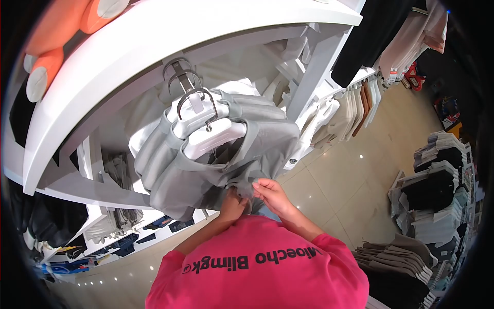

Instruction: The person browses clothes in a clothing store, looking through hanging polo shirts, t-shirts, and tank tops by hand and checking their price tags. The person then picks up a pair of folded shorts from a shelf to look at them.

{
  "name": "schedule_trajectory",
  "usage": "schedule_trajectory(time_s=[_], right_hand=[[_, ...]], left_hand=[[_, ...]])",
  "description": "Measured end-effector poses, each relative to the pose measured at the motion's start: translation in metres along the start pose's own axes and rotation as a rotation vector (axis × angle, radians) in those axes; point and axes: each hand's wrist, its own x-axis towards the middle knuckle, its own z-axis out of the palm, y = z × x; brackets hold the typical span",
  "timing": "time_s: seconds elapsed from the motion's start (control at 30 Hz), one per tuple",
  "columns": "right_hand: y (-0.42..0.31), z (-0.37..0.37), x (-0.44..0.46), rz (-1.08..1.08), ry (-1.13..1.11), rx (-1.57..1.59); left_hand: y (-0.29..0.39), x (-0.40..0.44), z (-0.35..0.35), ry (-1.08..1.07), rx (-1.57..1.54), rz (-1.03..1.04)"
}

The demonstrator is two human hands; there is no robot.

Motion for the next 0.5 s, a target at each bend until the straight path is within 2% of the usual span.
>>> schedule_trajectory(time_s=[0.03,0.07,0.13,0.17,0.23,0.27,0.33,0.4,0.43,0.5], right_hand=[[-0.005,0.009,-0.003,-0.005,0.034,-0.006],[-0.008,0.013,-0.004,-0.01,0.067,-0.011],[0.004,-0.004,0.002,-0.026,0.065,-0.019],[0.009,-0.01,0.004,-0.043,0.065,-0.029],[0.014,-0.016,0.015,-0.057,0.102,-0.013],[0.014,-0.017,0.018,-0.073,0.138,-0.001],[0.014,-0.017,0.02,-0.047,0.128,-0.003],[0.017,-0.019,0.016,0.051,0.072,-0.339],[0.02,-0.021,0.012,0.123,0.077,-0.394],[0.024,-0.02,0.005,0.122,0.12,-0.368]], left_hand=[[0.0,0.0,-0.003,0.1,0.066,0.079],[-0.001,0.0,-0.006,0.099,0.067,0.076],[-0.002,0.0,-0.012,-0.023,-0.122,-0.068],[-0.008,0.0,-0.012,-0.023,-0.121,-0.072],[-0.022,0.0,-0.011,-0.106,-0.715,-0.252],[-0.01,-0.001,-0.021,-0.107,-0.715,-0.258],[0.014,0.003,-0.045,-0.087,-1.351,-0.566],[0.021,0.007,-0.061,-0.115,-1.385,-0.522],[0.024,0.008,-0.068,-0.161,-1.449,-0.516],[0.027,0.01,-0.074,-0.196,-1.527,-0.493]])
